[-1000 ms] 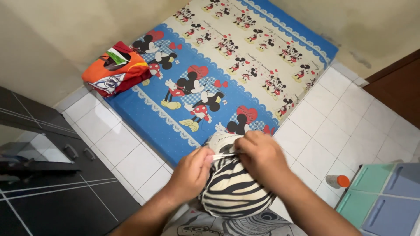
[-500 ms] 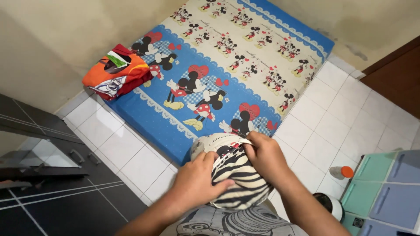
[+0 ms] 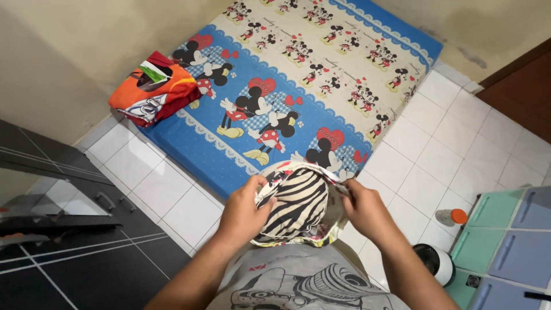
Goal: The person folds a striped garment and places it into a blue drawstring bag, then ties the bag closed. The person then moves to a different area and opens a zebra-striped bag, removes a folded cloth, and places it into the blue bag before tying it again.
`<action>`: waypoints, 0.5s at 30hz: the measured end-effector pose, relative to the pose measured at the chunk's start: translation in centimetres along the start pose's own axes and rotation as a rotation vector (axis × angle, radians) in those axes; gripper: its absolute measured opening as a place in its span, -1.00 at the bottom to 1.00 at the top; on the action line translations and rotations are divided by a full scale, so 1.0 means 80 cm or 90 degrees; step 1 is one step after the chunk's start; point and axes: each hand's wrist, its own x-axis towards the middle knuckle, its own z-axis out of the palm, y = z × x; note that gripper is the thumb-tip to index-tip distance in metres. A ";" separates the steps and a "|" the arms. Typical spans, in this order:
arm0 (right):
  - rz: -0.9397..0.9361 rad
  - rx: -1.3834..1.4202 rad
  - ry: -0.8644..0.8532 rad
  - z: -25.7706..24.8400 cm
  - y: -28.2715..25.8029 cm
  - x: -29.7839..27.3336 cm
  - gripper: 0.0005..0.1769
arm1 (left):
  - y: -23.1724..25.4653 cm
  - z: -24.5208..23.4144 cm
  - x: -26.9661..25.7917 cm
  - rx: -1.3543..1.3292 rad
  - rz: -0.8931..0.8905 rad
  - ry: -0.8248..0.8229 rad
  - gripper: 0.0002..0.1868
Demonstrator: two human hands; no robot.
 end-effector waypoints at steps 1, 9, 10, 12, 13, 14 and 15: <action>0.004 0.000 -0.002 0.004 0.002 -0.001 -0.69 | -0.002 0.002 0.002 0.000 -0.002 -0.004 -0.61; -0.082 0.293 -0.094 -0.009 -0.036 -0.014 -0.63 | 0.026 -0.042 0.043 -0.039 0.182 -0.094 -0.75; -0.082 0.293 -0.096 -0.012 -0.036 -0.012 -0.63 | 0.036 -0.047 0.047 -0.038 0.180 -0.094 -0.75; -0.266 0.185 0.047 -0.019 -0.037 -0.009 -0.61 | 0.054 -0.057 0.053 -0.037 0.248 -0.155 -0.84; -0.267 0.186 0.045 -0.026 -0.053 -0.009 -0.61 | 0.058 -0.054 0.052 -0.036 0.246 -0.154 -0.84; -0.382 0.126 0.074 -0.033 -0.068 -0.008 -0.39 | 0.062 -0.052 0.051 -0.020 0.274 -0.201 -0.79; -0.496 0.065 0.103 -0.041 -0.083 -0.008 -0.16 | 0.066 -0.049 0.050 -0.005 0.301 -0.248 -0.74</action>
